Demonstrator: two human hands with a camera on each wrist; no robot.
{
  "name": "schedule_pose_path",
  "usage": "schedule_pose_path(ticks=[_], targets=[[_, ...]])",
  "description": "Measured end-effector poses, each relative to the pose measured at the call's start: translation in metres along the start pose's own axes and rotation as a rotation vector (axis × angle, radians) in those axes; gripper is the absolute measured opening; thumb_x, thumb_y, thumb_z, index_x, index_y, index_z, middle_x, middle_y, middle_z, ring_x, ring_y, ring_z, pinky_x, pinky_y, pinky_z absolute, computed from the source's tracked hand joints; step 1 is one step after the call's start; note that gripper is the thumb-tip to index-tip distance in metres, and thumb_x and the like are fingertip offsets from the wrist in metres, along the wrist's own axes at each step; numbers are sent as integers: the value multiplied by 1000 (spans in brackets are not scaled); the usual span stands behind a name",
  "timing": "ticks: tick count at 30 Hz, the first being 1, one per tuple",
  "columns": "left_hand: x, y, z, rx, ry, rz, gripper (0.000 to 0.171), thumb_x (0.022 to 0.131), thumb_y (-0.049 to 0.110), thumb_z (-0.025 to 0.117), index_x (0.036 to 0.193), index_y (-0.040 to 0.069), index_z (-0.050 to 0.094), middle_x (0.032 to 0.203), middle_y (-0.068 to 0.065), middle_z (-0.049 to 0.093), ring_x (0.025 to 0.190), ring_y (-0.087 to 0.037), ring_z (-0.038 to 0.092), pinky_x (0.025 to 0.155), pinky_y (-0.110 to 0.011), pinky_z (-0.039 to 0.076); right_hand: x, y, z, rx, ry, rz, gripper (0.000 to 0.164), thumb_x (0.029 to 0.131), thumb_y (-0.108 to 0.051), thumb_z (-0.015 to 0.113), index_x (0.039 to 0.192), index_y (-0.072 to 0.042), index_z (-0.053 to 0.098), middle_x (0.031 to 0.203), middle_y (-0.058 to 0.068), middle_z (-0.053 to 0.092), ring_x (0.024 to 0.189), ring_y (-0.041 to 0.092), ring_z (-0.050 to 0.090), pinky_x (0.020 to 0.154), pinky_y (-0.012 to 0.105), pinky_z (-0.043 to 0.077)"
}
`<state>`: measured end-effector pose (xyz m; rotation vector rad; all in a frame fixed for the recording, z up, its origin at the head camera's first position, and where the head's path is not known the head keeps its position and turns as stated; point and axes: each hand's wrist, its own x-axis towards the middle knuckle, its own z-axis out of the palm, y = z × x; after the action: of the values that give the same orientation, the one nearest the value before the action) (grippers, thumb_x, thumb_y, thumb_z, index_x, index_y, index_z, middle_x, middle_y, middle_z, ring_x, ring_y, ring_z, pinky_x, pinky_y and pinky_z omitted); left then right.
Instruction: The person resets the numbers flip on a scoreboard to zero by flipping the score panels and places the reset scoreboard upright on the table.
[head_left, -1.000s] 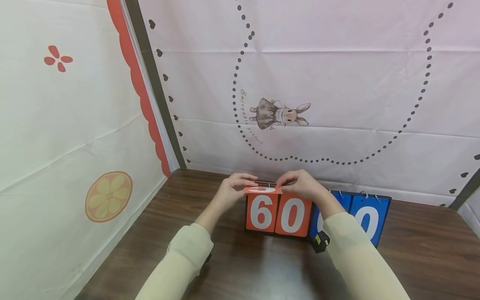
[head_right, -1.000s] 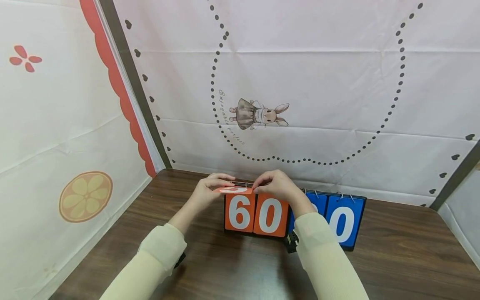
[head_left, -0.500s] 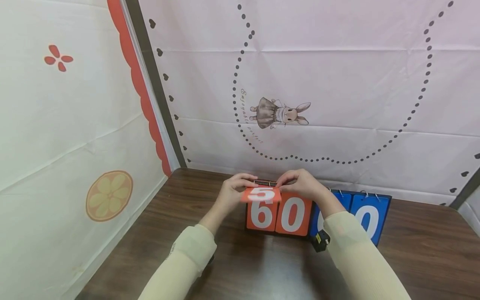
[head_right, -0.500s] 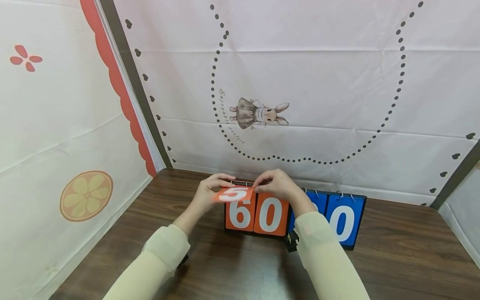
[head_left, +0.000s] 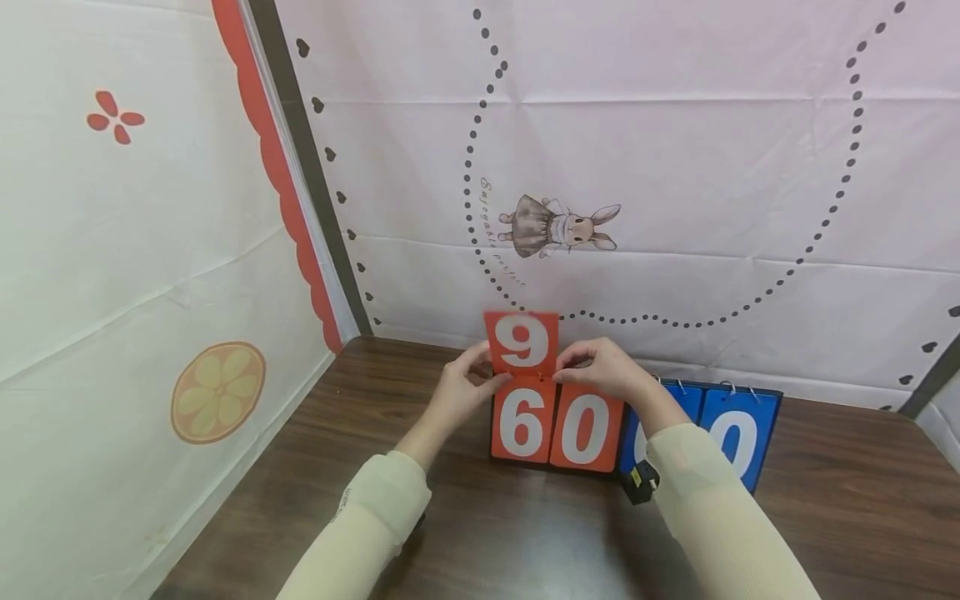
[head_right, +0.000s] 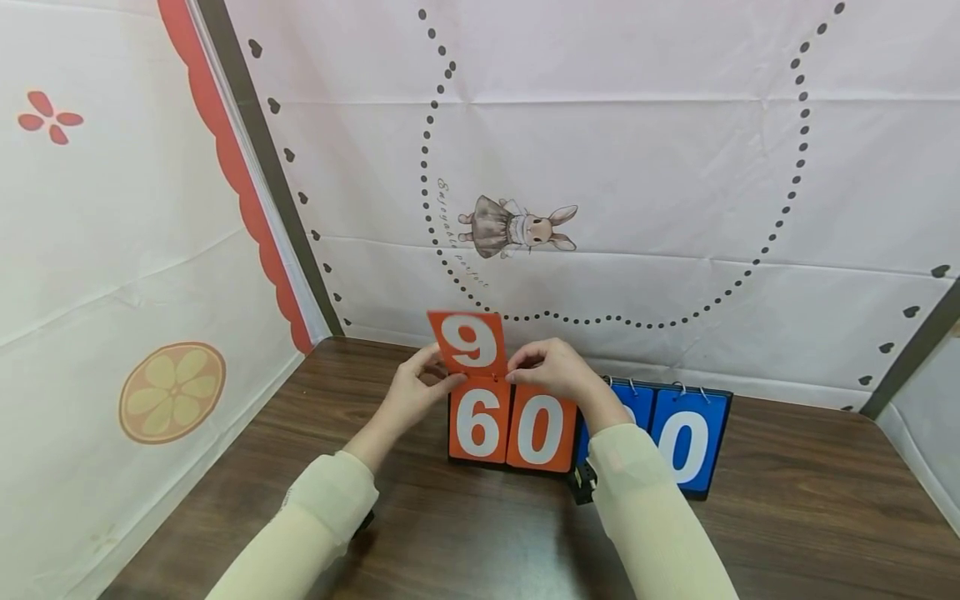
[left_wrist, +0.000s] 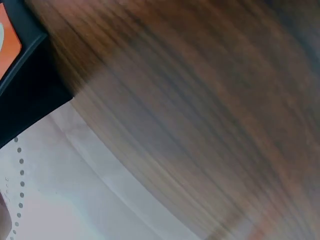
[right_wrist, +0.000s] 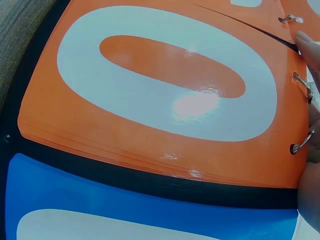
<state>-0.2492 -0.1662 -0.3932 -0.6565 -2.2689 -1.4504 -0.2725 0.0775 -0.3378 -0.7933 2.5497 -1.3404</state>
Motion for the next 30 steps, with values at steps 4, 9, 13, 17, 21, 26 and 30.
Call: schedule_pose_path(ticks=[4,9,13,17,21,26,30], targets=[[0,0,-3,-74,-48,-112,22,90,9,68,112,5,65,96,-4,65,81,-16,58,68,-34,55,0,-1,0,-2,2,36,4,86,-10,71,85,-9,68,81,2,64,77,20,55,66,32,49],[1,1,-4,-102,-37,-95,18,93,6,62,109,-1,65,95,-9,65,82,-17,58,69,-30,53,0,1,1,6,18,42,4,87,-10,70,84,-9,67,84,3,63,78,21,55,67,34,49],[1,2,-3,-82,-18,-92,17,92,10,64,108,3,66,96,-5,65,84,-16,57,70,-35,53,-1,1,1,19,25,40,5,87,-8,69,83,-8,66,86,4,62,80,21,55,68,34,50],[1,1,-5,-70,-10,-47,15,89,6,68,104,2,69,105,-5,63,95,-15,53,76,-39,52,-1,0,-1,28,16,22,5,86,-7,69,83,-7,66,88,5,62,84,22,54,71,35,50],[0,4,-9,-98,-15,35,9,85,-8,66,94,-6,69,108,-12,61,102,-20,50,75,-30,53,-1,1,-3,43,-2,-18,4,86,-5,68,87,-3,65,91,7,62,86,23,54,73,35,49],[-3,27,-15,-117,-43,70,6,83,-17,61,86,-13,65,110,-22,59,105,-28,48,75,-23,51,-2,2,-4,64,-23,-36,5,86,-2,66,90,0,64,90,9,62,85,23,54,72,35,48],[-1,23,-13,-50,-68,38,7,82,-11,68,88,-8,67,109,-15,61,101,-25,49,80,-41,52,-2,1,-3,17,-32,-48,8,84,-3,70,89,-3,64,90,6,63,87,21,56,75,39,51]])
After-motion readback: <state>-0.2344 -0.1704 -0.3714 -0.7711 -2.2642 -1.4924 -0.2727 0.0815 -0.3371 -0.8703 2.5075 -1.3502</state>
